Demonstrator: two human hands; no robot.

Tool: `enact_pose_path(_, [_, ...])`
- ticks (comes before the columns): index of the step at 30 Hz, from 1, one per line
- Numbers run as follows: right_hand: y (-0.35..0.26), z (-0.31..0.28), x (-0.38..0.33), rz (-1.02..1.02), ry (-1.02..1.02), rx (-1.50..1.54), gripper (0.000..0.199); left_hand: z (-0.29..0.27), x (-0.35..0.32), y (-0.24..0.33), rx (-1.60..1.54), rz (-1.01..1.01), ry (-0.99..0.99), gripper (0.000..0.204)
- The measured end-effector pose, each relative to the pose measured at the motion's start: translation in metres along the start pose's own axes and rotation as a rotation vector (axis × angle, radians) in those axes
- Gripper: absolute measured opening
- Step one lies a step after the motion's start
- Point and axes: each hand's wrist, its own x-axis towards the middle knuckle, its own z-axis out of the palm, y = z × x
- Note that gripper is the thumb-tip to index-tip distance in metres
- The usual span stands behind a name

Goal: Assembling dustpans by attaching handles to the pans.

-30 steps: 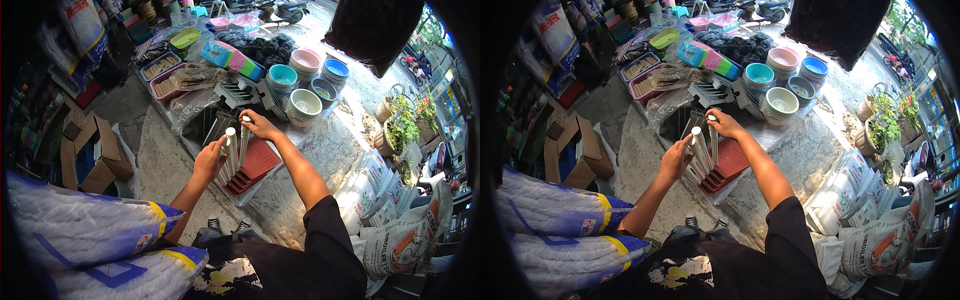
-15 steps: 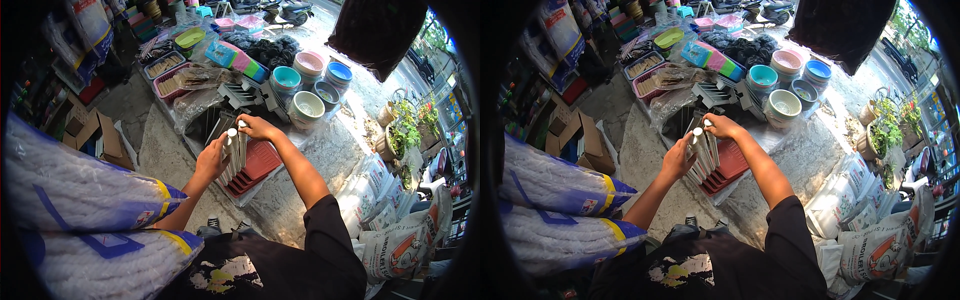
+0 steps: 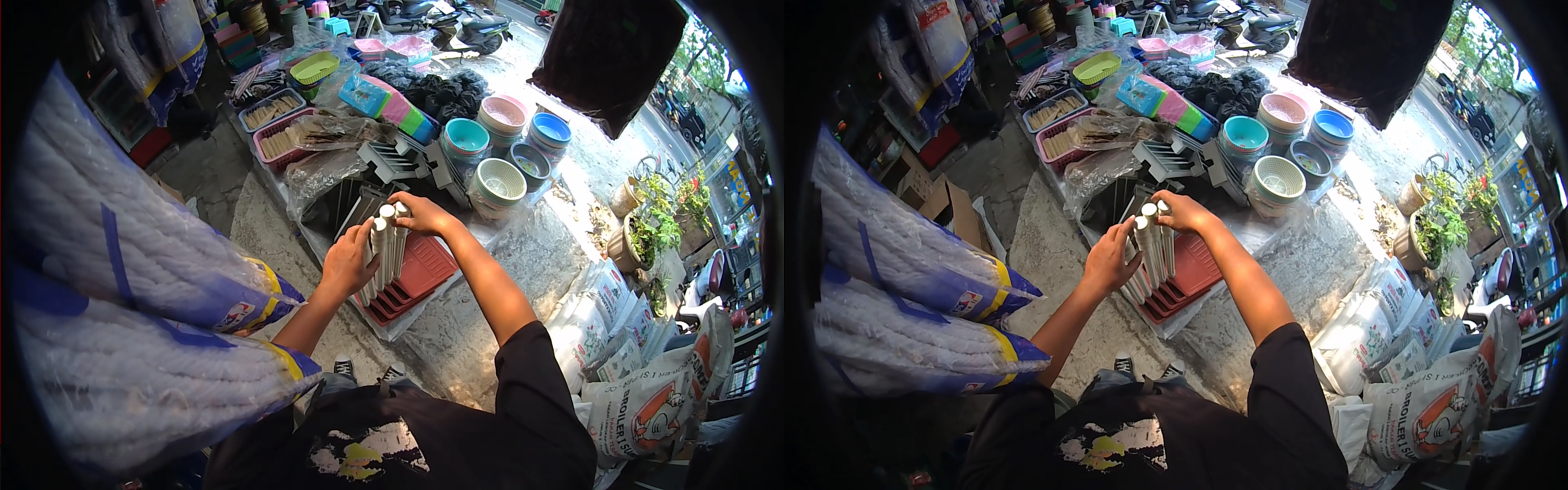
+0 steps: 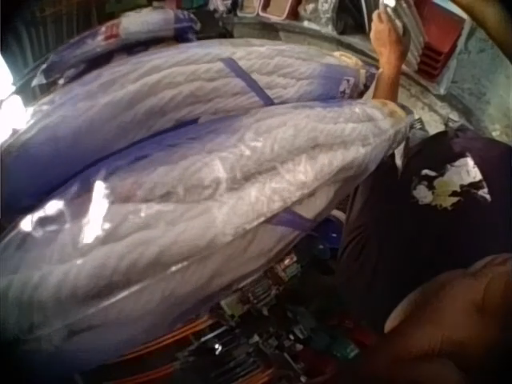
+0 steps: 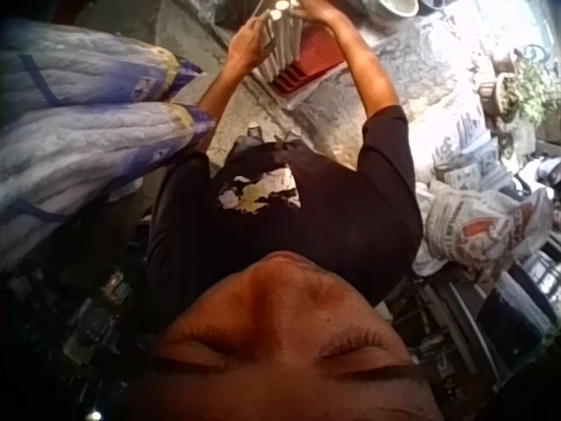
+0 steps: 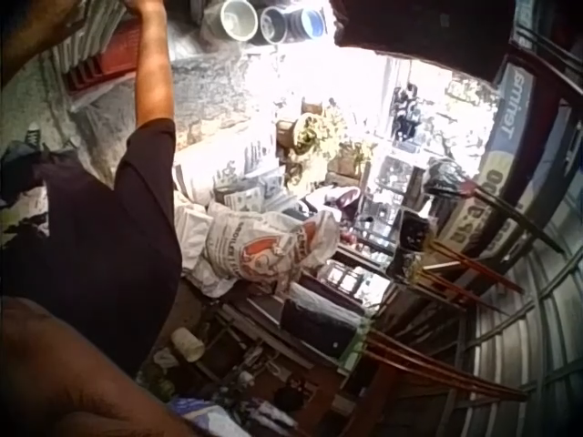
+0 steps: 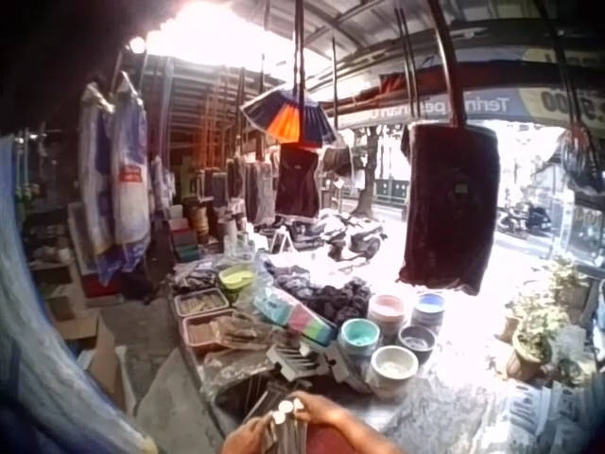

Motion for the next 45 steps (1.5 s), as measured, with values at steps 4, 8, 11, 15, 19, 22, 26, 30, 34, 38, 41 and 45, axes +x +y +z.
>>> enact_pose_path(4, [0.002, -0.005, -0.005, 0.005, 0.094, -0.141, 0.062, -0.004, -0.006, 0.005, 0.019, 0.047, 0.072, 0.076])
enact_pose_path(8, [-0.002, -0.008, -0.008, 0.034, 0.125, -0.111, 0.07, -0.009, -0.015, 0.007, 0.049, 0.035, 0.098, 0.076])
enact_pose_path(11, [-0.003, -0.008, -0.018, -0.005, 0.225, -0.193, 0.077, -0.012, -0.022, 0.009, 0.037, 0.012, 0.089, 0.076])
enact_pose_path(15, [-0.015, 0.011, -0.049, -0.058, 0.558, -0.259, 0.079, -0.017, -0.036, 0.009, 0.021, 0.005, 0.12, 0.075])
enact_pose_path(19, [-0.019, 0.059, -0.086, 0.047, 0.773, -0.007, 0.07, -0.021, -0.056, 0.007, -0.021, 0.063, 0.18, 0.073])
enact_pose_path(22, [-0.005, 0.125, -0.116, 0.223, 0.799, 0.059, 0.061, -0.026, -0.076, 0.003, -0.153, 0.161, 0.196, 0.069])
enact_pose_path(26, [0.008, 0.226, -0.159, 0.524, 0.634, 0.089, 0.057, -0.034, -0.127, 0.002, -0.091, 0.172, 0.118, 0.066])
enact_pose_path(30, [0.025, 0.335, -0.2, 0.846, 0.461, 0.095, 0.06, -0.047, -0.199, -0.019, -0.222, 0.152, -0.013, 0.065])
enact_pose_path(34, [0.022, 0.437, -0.234, 0.96, 0.273, 0.131, 0.06, -0.038, -0.313, -0.118, -0.251, -0.047, -0.219, 0.062])
enact_pose_path(38, [0.037, 0.498, -0.301, 0.982, 0.143, -0.078, 0.039, -0.021, -0.427, -0.204, -0.304, -0.413, -0.548, 0.061])
enact_pose_path(41, [-0.009, 0.525, -0.296, 1.079, -0.012, 0.068, 0.047, -0.026, -0.541, -0.266, -0.284, -0.87, -0.57, 0.06])
enact_pose_path(45, [0.015, 0.562, -0.309, 0.72, -0.411, -0.16, 0.042, -0.025, -0.635, -0.288, -0.309, -1.356, -0.455, 0.06])
